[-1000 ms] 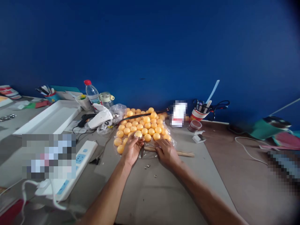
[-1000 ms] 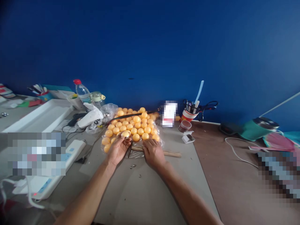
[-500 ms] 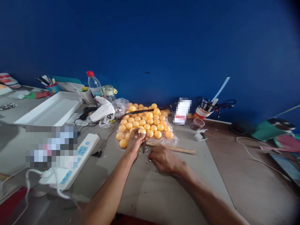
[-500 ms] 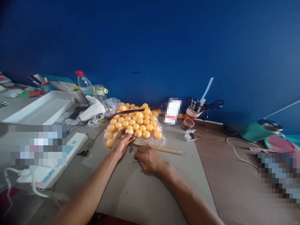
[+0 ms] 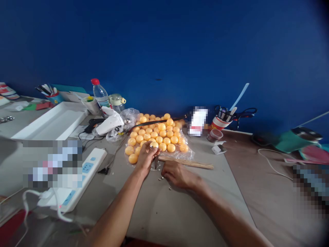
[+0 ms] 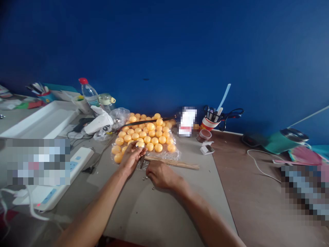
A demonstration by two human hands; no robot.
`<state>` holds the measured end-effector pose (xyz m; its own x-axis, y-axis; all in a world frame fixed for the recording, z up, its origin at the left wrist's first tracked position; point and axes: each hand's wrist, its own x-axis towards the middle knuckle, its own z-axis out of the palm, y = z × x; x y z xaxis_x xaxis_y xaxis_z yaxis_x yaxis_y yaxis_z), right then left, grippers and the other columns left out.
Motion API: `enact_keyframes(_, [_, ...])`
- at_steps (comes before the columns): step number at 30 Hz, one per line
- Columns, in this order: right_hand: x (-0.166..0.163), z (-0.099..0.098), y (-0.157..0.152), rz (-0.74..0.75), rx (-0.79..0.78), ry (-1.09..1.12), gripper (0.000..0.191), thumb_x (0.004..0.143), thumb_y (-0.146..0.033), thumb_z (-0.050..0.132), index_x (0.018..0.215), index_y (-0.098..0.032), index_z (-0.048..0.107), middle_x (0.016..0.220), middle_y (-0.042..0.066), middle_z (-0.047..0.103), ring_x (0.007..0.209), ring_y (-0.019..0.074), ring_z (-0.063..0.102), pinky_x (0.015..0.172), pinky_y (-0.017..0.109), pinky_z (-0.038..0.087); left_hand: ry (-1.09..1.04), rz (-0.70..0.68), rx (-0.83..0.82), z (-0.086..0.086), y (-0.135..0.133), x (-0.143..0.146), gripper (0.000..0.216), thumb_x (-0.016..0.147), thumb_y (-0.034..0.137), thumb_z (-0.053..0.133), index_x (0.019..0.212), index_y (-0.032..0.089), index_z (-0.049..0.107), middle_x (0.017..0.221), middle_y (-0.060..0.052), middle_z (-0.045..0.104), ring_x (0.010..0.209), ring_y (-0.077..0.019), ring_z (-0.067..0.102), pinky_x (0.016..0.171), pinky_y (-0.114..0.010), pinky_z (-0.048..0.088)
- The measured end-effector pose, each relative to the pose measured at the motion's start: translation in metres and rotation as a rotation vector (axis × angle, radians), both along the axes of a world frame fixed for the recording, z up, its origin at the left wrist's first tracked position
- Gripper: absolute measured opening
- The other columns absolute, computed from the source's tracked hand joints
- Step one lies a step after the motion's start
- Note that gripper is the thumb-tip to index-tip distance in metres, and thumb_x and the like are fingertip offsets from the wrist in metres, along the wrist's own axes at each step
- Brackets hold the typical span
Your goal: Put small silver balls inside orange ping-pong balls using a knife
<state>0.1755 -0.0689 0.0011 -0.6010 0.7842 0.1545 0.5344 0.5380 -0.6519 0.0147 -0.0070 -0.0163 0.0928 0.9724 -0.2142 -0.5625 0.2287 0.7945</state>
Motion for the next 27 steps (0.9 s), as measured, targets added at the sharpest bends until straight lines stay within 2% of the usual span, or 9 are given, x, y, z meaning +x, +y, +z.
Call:
enact_keyframes(5, [0.008, -0.002, 0.006, -0.277, -0.224, 0.299, 0.014, 0.076, -0.010, 0.053, 0.078, -0.018, 0.065, 0.077, 0.001, 0.064, 0.071, 0.0139, 0.056, 0.066, 0.025, 0.043, 0.057, -0.001, 0.037, 0.001, -0.002, 0.001, 0.055, 0.057, 0.027, 0.085, 0.099, 0.021, 0.050, 0.092, 0.001, 0.062, 0.078, -0.0165, 0.068, 0.069, -0.027, 0.049])
enact_keyframes(9, [0.012, -0.007, 0.010, -0.376, -0.346, 0.512, 0.004, 0.076, -0.021, 0.060, 0.075, -0.018, 0.063, 0.072, 0.000, 0.061, 0.066, 0.0137, 0.055, 0.063, 0.027, 0.045, 0.075, 0.012, 0.075, 0.004, -0.005, 0.002, 0.051, 0.059, 0.026, 0.083, 0.097, 0.022, 0.049, 0.096, 0.001, 0.060, 0.081, -0.0163, 0.066, 0.072, -0.029, 0.050])
enact_keyframes(13, [0.014, -0.010, 0.017, -0.441, -0.411, 0.719, 0.015, 0.075, -0.033, 0.066, 0.075, -0.019, 0.061, 0.068, 0.000, 0.060, 0.063, 0.0137, 0.054, 0.064, 0.029, 0.046, 0.091, 0.011, 0.114, 0.006, -0.006, 0.002, 0.048, 0.059, 0.026, 0.081, 0.096, 0.022, 0.050, 0.095, 0.000, 0.059, 0.084, -0.0162, 0.062, 0.072, -0.029, 0.049])
enact_keyframes(18, [0.014, -0.001, 0.030, -0.524, -0.361, 0.722, 0.015, 0.072, -0.033, 0.068, 0.071, -0.020, 0.061, 0.067, -0.001, 0.059, 0.065, 0.0142, 0.053, 0.066, 0.029, 0.045, 0.093, -0.005, 0.135, 0.002, -0.004, 0.001, 0.050, 0.060, 0.028, 0.081, 0.101, 0.021, 0.054, 0.094, -0.001, 0.059, 0.080, -0.0156, 0.060, 0.071, -0.029, 0.050])
enact_keyframes(23, [0.005, 0.007, 0.045, -0.479, -0.378, 0.691, 0.014, 0.071, -0.033, 0.068, 0.076, -0.020, 0.064, 0.072, 0.000, 0.060, 0.069, 0.0149, 0.053, 0.069, 0.029, 0.045, 0.057, -0.012, 0.109, -0.002, -0.003, 0.001, 0.057, 0.061, 0.028, 0.081, 0.112, 0.021, 0.058, 0.089, -0.001, 0.063, 0.075, -0.0158, 0.063, 0.069, -0.028, 0.050])
enact_keyframes(27, [-0.008, 0.003, 0.058, -0.460, -0.352, 0.781, 0.016, 0.069, -0.034, 0.071, 0.077, -0.021, 0.064, 0.083, 0.001, 0.061, 0.079, 0.0162, 0.055, 0.075, 0.029, 0.045, -0.090, -0.012, 0.053, 0.000, -0.004, 0.003, 0.054, 0.068, 0.028, 0.075, 0.119, 0.022, 0.061, 0.097, -0.004, 0.069, 0.082, -0.0176, 0.067, 0.077, -0.031, 0.052])
